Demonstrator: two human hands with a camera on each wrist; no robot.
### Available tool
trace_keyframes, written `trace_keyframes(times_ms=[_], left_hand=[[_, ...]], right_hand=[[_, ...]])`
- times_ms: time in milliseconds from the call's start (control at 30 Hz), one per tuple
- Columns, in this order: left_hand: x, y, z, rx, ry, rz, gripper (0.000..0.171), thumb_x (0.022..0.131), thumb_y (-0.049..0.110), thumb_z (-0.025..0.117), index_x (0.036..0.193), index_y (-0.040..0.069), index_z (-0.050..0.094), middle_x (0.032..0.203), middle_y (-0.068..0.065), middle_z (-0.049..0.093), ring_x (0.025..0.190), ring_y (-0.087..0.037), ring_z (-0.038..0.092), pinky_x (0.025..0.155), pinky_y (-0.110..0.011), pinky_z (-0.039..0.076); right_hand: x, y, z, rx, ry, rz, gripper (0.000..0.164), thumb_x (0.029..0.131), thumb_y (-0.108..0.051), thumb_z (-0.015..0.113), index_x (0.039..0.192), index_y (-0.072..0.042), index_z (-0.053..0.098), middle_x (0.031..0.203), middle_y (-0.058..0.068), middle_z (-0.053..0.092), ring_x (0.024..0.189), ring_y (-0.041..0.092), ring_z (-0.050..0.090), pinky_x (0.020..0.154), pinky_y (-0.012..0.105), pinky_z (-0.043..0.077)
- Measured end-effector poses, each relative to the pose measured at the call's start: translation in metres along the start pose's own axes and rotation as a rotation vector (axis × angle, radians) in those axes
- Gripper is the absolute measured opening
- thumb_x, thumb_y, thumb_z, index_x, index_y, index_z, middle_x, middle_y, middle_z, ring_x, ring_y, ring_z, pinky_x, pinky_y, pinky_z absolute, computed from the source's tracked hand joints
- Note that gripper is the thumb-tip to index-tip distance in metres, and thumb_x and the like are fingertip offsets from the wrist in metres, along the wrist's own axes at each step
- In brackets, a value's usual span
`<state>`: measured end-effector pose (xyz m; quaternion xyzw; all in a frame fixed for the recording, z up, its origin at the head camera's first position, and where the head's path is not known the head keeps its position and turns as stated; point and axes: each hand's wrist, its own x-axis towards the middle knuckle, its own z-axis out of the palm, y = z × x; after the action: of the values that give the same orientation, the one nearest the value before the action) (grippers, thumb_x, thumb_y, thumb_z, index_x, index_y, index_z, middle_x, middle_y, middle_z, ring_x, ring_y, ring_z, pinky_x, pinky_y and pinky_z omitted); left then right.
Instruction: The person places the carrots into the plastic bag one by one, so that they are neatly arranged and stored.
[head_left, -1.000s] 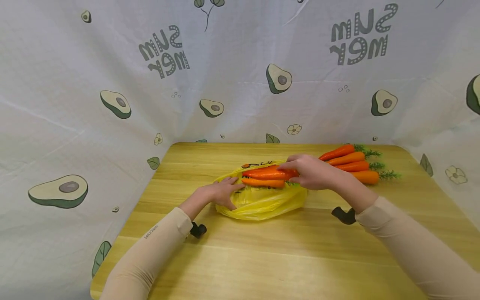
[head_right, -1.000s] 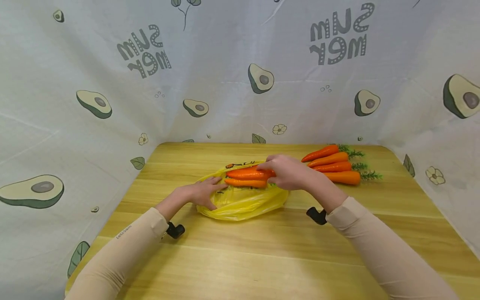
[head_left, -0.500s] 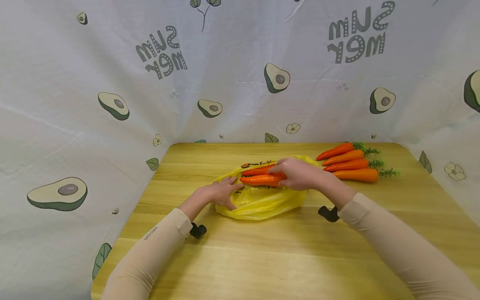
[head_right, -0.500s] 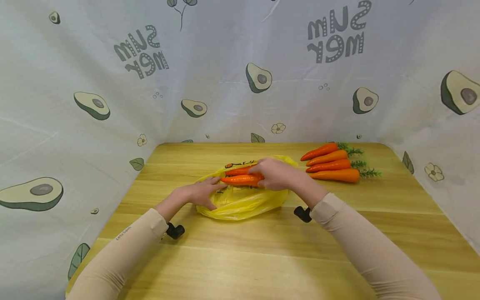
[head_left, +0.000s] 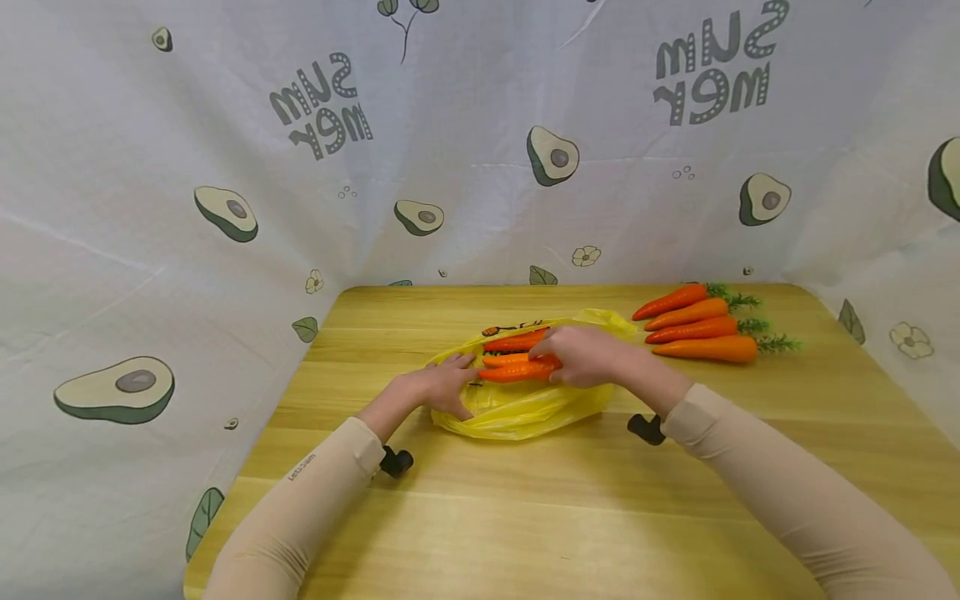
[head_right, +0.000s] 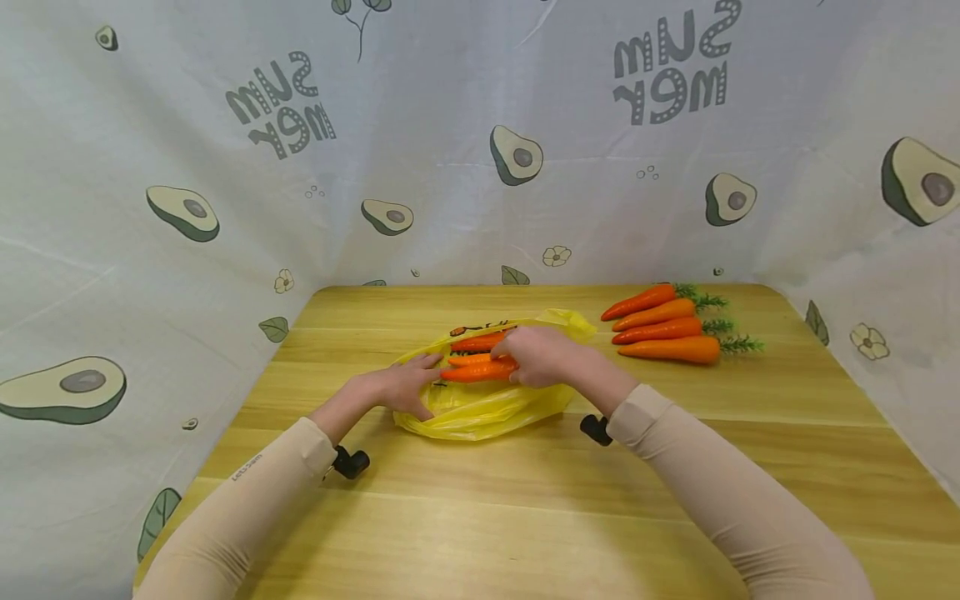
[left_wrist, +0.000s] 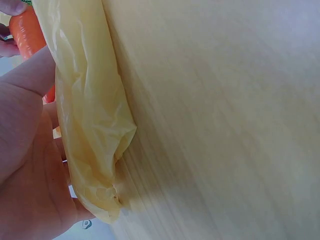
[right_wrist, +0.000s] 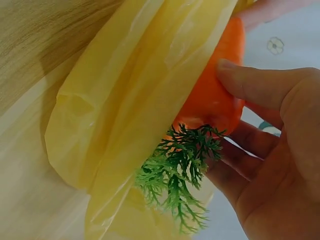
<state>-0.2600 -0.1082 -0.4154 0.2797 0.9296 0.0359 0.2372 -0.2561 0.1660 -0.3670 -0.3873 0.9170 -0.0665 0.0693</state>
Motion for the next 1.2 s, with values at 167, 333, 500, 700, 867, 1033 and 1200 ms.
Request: trace_keyframes(times_ms=[167, 333, 500, 700, 867, 1033, 1200], left_hand=[[0.0, 0.0, 0.0, 0.002, 0.004, -0.004, 0.088, 0.092, 0.044, 0.072, 0.162, 0.025, 0.024, 0.171, -0.007, 0.006, 0.157, -0.032, 0.005, 0.121, -0.063, 0.016], [0.0, 0.0, 0.001, -0.01, 0.003, -0.005, 0.089, 0.091, 0.043, 0.073, 0.162, 0.024, 0.023, 0.171, -0.007, 0.006, 0.157, -0.032, 0.004, 0.121, -0.064, 0.015], [0.0, 0.0, 0.002, -0.039, 0.004, -0.003, 0.092, 0.09, 0.042, 0.075, 0.163, 0.021, 0.021, 0.171, -0.007, 0.006, 0.157, -0.033, 0.004, 0.12, -0.065, 0.015], [0.002, -0.001, 0.004, -0.053, 0.005, -0.008, 0.092, 0.09, 0.042, 0.075, 0.163, 0.021, 0.022, 0.171, -0.007, 0.007, 0.157, -0.032, 0.005, 0.12, -0.065, 0.015], [0.001, 0.0, 0.003, -0.053, 0.006, -0.012, 0.092, 0.09, 0.043, 0.075, 0.162, 0.021, 0.023, 0.171, -0.007, 0.007, 0.157, -0.032, 0.005, 0.121, -0.065, 0.015], [0.001, 0.001, 0.002, -0.048, 0.007, -0.012, 0.091, 0.09, 0.042, 0.075, 0.162, 0.021, 0.023, 0.171, -0.006, 0.007, 0.157, -0.032, 0.005, 0.121, -0.064, 0.015], [0.002, 0.001, 0.002, -0.03, 0.012, -0.008, 0.092, 0.09, 0.042, 0.074, 0.163, 0.02, 0.022, 0.171, -0.007, 0.007, 0.157, -0.032, 0.005, 0.121, -0.064, 0.016]], right_hand=[[0.003, 0.0, 0.003, -0.018, 0.003, -0.005, 0.039, 0.085, -0.007, 0.075, 0.124, -0.01, 0.072, 0.123, 0.009, 0.071, 0.116, 0.03, 0.066, 0.096, 0.048, 0.053], [0.004, 0.001, 0.005, -0.035, 0.016, -0.003, 0.038, 0.084, -0.008, 0.077, 0.122, -0.01, 0.073, 0.122, 0.009, 0.072, 0.113, 0.029, 0.067, 0.093, 0.047, 0.055], [0.002, 0.0, 0.009, -0.053, 0.011, 0.006, 0.036, 0.085, -0.01, 0.078, 0.121, -0.01, 0.073, 0.121, 0.009, 0.072, 0.112, 0.03, 0.067, 0.092, 0.048, 0.056], [0.004, -0.002, 0.014, -0.07, 0.037, 0.007, 0.035, 0.085, -0.011, 0.079, 0.119, -0.011, 0.074, 0.119, 0.009, 0.072, 0.111, 0.029, 0.067, 0.089, 0.047, 0.057], [0.007, -0.001, 0.022, -0.107, 0.062, 0.002, 0.035, 0.084, -0.015, 0.081, 0.118, -0.014, 0.074, 0.115, 0.006, 0.071, 0.107, 0.028, 0.065, 0.081, 0.046, 0.058], [0.006, -0.001, 0.028, -0.151, 0.087, -0.001, 0.038, 0.083, -0.02, 0.083, 0.12, -0.015, 0.073, 0.103, 0.004, 0.063, 0.094, 0.022, 0.057, 0.069, 0.038, 0.052], [0.004, 0.0, 0.031, -0.191, 0.082, -0.001, 0.04, 0.083, -0.024, 0.084, 0.12, -0.016, 0.074, 0.107, 0.008, 0.064, 0.088, 0.023, 0.063, 0.067, 0.039, 0.055]])
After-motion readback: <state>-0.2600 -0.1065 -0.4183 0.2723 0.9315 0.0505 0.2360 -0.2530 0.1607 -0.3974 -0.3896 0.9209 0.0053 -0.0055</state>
